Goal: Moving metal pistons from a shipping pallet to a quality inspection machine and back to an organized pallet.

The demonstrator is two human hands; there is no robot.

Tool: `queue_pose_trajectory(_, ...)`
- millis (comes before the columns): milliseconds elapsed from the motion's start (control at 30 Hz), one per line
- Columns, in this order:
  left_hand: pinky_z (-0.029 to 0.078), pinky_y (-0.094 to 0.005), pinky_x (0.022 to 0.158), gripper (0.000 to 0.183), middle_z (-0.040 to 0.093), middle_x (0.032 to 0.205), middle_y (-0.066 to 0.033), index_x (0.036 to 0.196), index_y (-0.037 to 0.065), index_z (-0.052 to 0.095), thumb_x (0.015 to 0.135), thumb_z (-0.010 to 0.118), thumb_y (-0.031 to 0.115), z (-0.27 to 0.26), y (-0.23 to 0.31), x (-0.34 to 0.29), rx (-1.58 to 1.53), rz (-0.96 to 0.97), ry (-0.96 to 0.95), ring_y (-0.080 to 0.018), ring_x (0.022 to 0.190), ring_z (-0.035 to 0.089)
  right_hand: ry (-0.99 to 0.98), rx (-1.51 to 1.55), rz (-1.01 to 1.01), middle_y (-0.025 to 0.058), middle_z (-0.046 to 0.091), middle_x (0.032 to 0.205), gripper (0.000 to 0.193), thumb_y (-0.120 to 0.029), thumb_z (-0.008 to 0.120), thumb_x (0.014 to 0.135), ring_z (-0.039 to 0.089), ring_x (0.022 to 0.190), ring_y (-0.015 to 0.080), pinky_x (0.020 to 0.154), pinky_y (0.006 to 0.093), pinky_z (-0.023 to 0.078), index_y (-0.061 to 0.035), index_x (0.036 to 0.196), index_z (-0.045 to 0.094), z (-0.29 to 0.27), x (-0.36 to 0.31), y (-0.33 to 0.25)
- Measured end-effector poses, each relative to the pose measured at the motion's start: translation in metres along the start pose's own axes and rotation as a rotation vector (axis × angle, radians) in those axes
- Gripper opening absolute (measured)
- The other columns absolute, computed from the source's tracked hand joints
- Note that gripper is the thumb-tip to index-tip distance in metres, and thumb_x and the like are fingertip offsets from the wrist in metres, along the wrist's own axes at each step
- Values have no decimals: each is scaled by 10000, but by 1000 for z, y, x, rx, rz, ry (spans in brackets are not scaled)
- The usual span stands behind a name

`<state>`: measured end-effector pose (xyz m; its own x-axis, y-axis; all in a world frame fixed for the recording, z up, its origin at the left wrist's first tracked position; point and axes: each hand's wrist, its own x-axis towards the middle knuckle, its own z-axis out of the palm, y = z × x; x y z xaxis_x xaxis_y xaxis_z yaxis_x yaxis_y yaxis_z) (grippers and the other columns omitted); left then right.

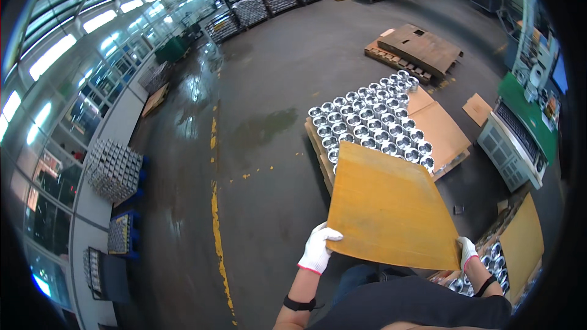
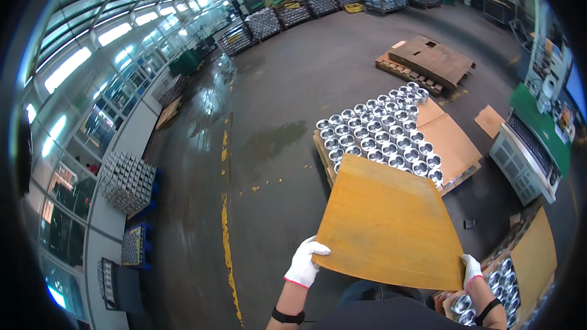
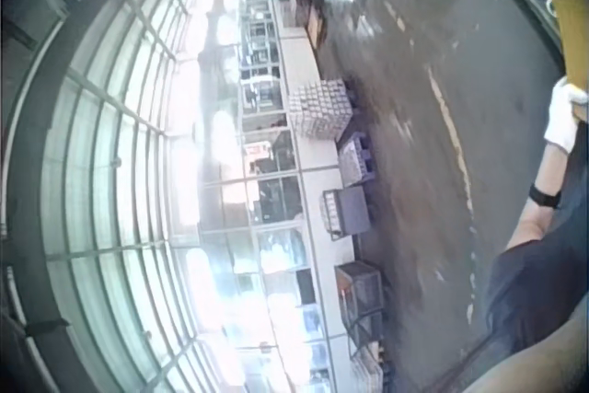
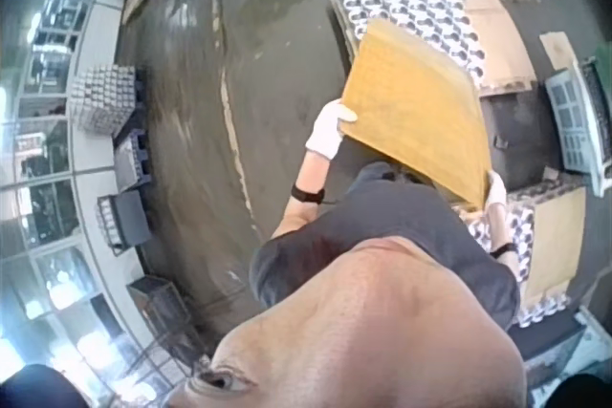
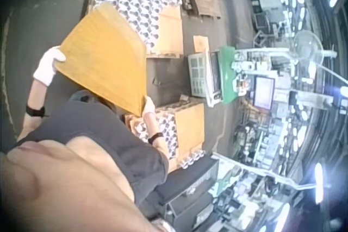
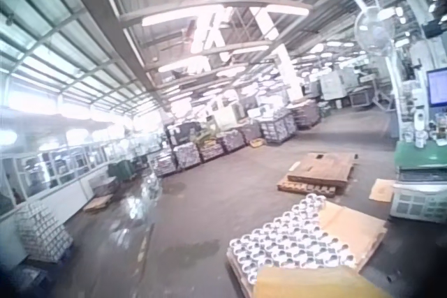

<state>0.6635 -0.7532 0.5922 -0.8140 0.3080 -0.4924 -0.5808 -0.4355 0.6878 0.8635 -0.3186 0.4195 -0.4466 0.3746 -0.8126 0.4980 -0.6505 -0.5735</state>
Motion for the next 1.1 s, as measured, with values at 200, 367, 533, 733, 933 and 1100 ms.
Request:
queue_pose_trajectory(200, 523, -283, 800, 462, 645, 947, -132, 1096, -81, 544, 635, 527, -56, 2, 16, 21, -114, 82, 167, -227, 859, 651, -104, -180, -27, 99, 665, 926, 314, -298, 558, 858, 630, 827, 242, 758, 374, 500, -39, 1015, 645, 70, 64, -83)
queue_pose_trajectory(367, 544, -272, 672, 474, 637, 893, -133, 1088, -71, 535, 614, 553, -58, 23, 16, 62, -143, 84, 303, -207, 735, 653, -42, -321, -13, 126, 640, 1016, 341, -293, 568, 844, 602, 911, 269, 814, 395, 479, -30, 1057, 610, 111, 92, -150)
queue_pose_trajectory(533, 511, -221, 493, 474, 637, 923, -152, 1101, -93, 528, 627, 536, -73, 42, 6, 103, -214, 59, 302, -196, 646, 654, -32, -356, -4, 139, 623, 999, 370, -299, 583, 828, 610, 881, 277, 768, 420, 510, -22, 1071, 593, 109, 124, -210)
queue_pose_trajectory(733, 529, -208, 652, 463, 638, 967, -122, 1132, -69, 531, 669, 537, -64, 48, 4, 149, -207, 23, 206, -174, 787, 659, 26, -416, -88, 152, 618, 1002, 369, -281, 608, 814, 599, 884, 281, 752, 429, 498, -9, 1062, 600, 116, 149, -253)
queue_pose_trajectory(933, 519, -255, 816, 467, 634, 1033, -134, 1153, -73, 528, 686, 524, -68, 29, 21, 201, -275, 20, 165, -210, 927, 646, 116, -446, -154, 133, 631, 943, 365, -317, 613, 812, 606, 820, 259, 747, 401, 494, -19, 1023, 623, 154, 153, -272)
queue_pose_trajectory(1100, 500, -305, 896, 504, 622, 1096, -150, 1205, -67, 509, 701, 514, -70, -25, 56, 255, -327, -58, 82, -243, 1018, 623, 245, -483, -220, 136, 640, 914, 378, -300, 608, 816, 607, 802, 240, 702, 383, 480, 29, 995, 648, 218, 163, -263)
